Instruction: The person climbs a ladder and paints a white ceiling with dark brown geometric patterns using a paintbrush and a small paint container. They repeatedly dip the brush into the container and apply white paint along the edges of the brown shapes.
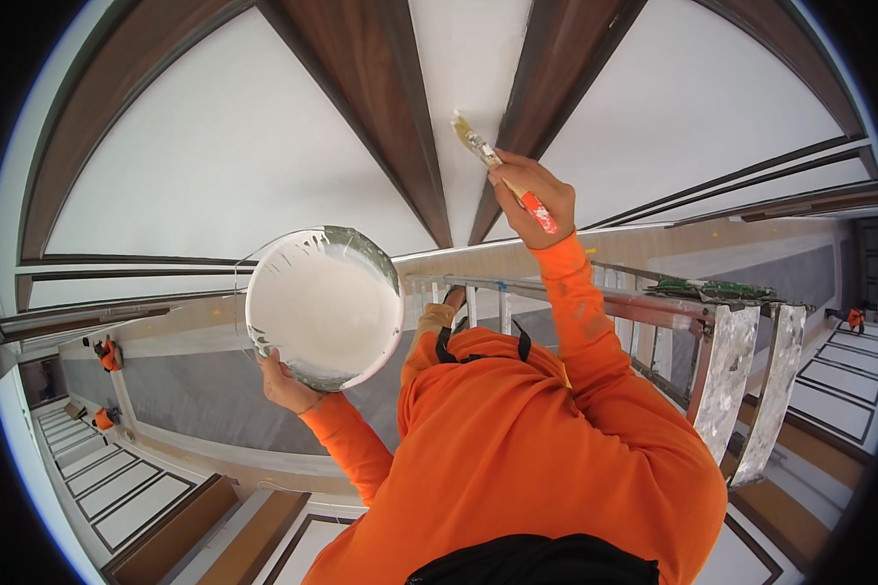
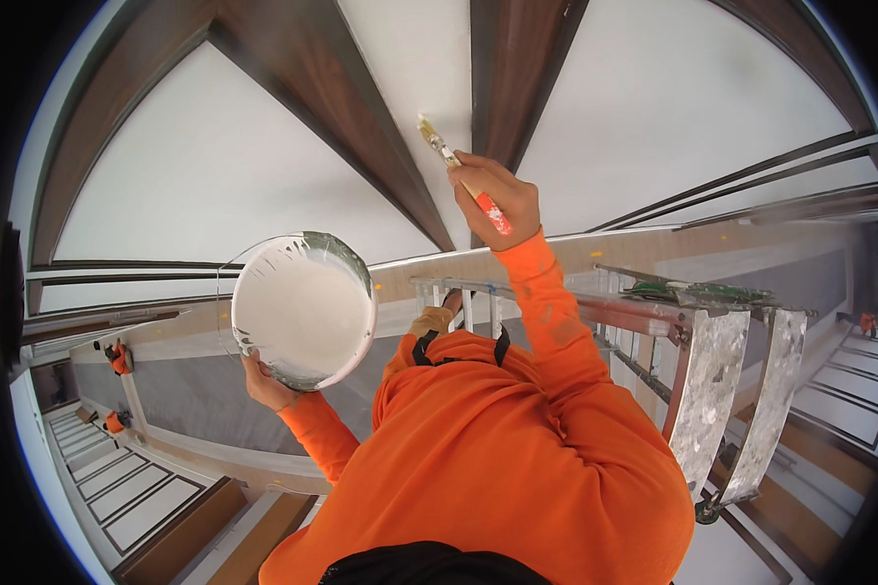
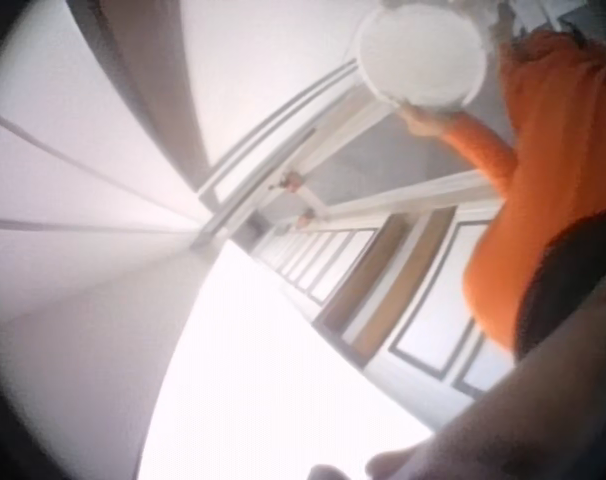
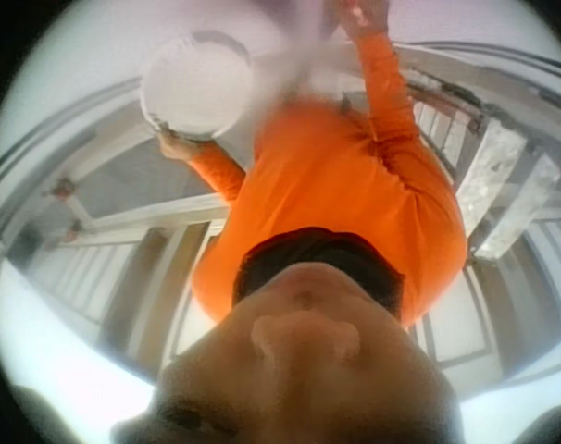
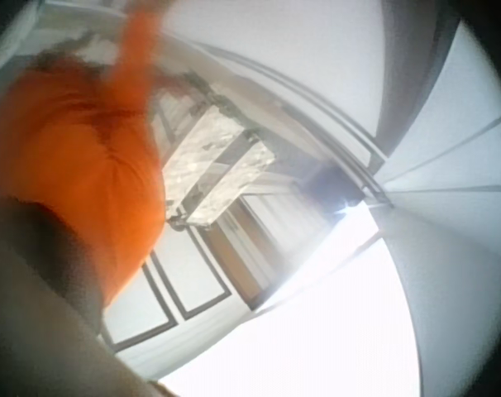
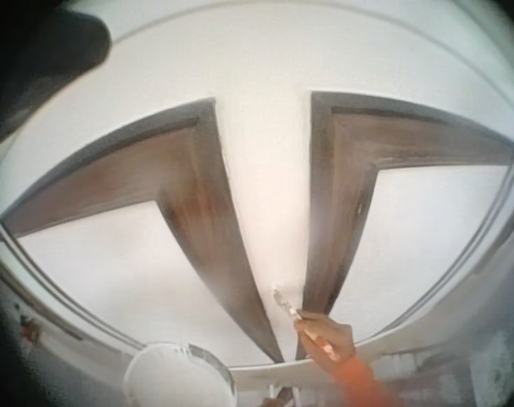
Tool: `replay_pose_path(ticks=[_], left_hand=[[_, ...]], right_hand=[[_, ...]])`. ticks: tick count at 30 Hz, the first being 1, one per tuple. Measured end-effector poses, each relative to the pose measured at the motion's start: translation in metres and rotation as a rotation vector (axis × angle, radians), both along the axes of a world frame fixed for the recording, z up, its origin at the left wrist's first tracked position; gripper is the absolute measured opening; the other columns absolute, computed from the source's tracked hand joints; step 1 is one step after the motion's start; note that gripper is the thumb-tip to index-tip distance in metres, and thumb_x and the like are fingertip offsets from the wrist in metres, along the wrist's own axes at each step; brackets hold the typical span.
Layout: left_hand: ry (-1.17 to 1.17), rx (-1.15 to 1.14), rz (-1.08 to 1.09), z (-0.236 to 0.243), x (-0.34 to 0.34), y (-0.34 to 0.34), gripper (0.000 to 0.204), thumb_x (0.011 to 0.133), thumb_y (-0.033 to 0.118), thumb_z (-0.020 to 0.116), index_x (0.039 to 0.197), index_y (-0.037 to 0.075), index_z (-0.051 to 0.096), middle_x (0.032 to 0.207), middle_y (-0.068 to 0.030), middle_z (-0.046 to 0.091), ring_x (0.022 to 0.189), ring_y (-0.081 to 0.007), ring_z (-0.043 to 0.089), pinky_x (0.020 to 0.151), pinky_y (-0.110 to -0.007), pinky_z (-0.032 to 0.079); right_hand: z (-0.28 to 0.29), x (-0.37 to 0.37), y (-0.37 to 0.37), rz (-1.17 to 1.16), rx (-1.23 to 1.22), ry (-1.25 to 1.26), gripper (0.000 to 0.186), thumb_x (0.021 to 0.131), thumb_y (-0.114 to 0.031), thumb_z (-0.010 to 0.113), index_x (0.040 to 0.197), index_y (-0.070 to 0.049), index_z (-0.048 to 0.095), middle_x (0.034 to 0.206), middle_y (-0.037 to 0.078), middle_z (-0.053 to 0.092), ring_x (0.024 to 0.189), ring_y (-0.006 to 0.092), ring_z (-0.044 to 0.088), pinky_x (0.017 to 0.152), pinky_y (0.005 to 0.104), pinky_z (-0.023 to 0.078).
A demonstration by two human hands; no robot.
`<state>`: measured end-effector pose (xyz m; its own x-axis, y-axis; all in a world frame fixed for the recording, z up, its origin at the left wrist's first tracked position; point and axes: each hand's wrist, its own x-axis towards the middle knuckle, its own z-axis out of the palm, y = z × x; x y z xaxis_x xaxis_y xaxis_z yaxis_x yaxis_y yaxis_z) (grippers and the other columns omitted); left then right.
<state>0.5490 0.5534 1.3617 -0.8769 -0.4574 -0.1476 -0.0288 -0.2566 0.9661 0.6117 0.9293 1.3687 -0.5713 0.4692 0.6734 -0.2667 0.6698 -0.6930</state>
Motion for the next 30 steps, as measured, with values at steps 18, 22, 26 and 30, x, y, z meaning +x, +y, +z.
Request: replay_pose_path(ticks=[18,22,26,30], left_hand=[[0.050,0.015,-0.008,-0.011,-0.004,0.004,0.035,0.088,0.012,0.057,0.063,0.013,0.032,0.070,-0.0002,0.045,0.067,-0.0147,0.053,0.064,-0.031,0.048],[0.022,0.018,-0.006,-0.012,-0.004,0.006,0.034,0.088,0.013,0.056,0.064,0.014,0.031,0.073,-0.0008,0.046,0.069,-0.0153,0.054,0.066,-0.032,0.050],[0.017,0.007,-0.033,-0.015,-0.010,0.006,0.021,0.088,0.014,0.055,0.071,0.007,0.047,0.079,-0.0029,0.053,0.074,-0.0175,0.058,0.068,-0.034,0.051],[-0.026,-0.037,-0.103,-0.038,-0.010,-0.020,0.022,0.089,0.015,0.054,0.093,-0.005,0.062,0.091,-0.0081,0.062,0.083,-0.0211,0.064,0.071,-0.035,0.053]], right_hand=[[-0.068,-0.011,0.016,0.030,0.135,-0.275,0.013,0.085,-0.010,0.071,0.097,-0.016,0.069,0.102,0.003,0.074,0.073,0.0282,0.069,0.060,0.0337,0.055],[-0.025,-0.004,0.012,0.063,0.086,-0.270,0.013,0.086,-0.005,0.071,0.099,-0.007,0.071,0.105,0.012,0.074,0.082,0.0266,0.073,0.068,0.0301,0.058],[0.012,-0.007,0.010,0.066,0.079,-0.156,0.016,0.084,0.001,0.072,0.098,-0.005,0.071,0.105,0.014,0.074,0.083,0.0254,0.074,0.069,0.0286,0.058],[0.045,-0.009,0.008,-0.004,0.174,-0.056,0.017,0.081,-0.002,0.074,0.096,-0.010,0.071,0.104,0.007,0.074,0.077,0.0259,0.071,0.064,0.0299,0.057]])
